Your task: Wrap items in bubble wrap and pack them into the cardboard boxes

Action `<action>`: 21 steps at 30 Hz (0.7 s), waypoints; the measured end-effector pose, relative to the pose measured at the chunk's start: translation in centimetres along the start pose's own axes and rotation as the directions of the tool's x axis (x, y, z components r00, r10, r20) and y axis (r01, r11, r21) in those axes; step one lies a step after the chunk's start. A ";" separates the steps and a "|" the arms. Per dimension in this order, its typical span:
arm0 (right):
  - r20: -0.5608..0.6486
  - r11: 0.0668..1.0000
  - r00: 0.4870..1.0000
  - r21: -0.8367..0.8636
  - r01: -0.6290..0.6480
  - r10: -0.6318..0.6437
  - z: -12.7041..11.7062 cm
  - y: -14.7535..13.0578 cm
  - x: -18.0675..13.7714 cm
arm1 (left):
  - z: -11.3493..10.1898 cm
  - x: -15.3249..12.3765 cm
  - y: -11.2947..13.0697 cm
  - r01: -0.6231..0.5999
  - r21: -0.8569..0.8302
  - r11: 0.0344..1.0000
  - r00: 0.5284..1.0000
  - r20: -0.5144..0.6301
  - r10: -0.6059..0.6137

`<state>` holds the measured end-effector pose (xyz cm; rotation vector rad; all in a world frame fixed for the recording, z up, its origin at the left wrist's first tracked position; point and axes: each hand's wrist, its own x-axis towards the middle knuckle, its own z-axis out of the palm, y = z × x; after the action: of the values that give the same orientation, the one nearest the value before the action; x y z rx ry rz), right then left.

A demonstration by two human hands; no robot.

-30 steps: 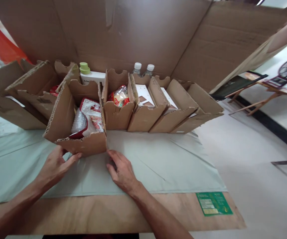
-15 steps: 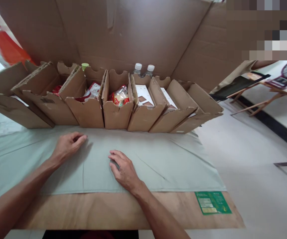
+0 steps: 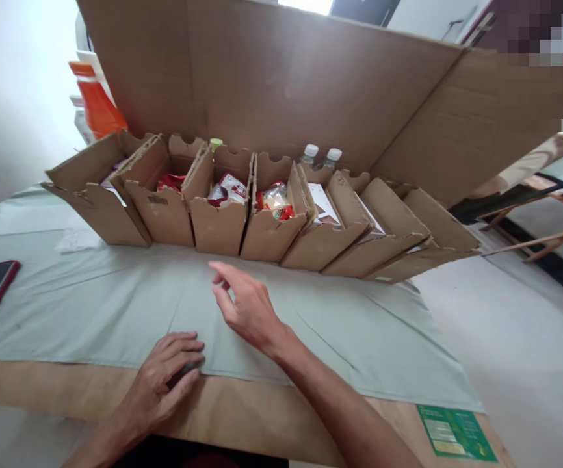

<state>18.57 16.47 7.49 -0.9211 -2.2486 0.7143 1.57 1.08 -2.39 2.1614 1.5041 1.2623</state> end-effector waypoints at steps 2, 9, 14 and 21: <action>0.013 0.995 0.999 -0.093 0.047 -0.046 0.1 -2.9 5.0 | -0.2 0.4 -0.1 0.034 -0.061 0.998 0.999 -0.020 -0.036; 0.141 0.858 0.979 -0.511 -0.055 0.146 3.7 -8.0 17.3 | -0.1 0.6 0.0 0.104 -0.188 0.977 0.984 -0.122 -0.128; 0.087 0.794 0.985 -0.604 -0.068 0.151 5.0 -8.2 18.0 | -0.4 0.1 -0.3 0.135 -0.185 0.973 0.956 -0.233 -0.177; 0.140 0.858 0.987 -0.514 0.004 0.080 3.4 -11.0 6.9 | -5.4 -2.6 -1.4 0.414 -0.163 0.896 0.679 -0.600 -0.423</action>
<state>7.48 14.01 14.70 -1.1918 -2.6296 0.1935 -3.71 -2.03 -1.32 1.2744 2.0588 1.8863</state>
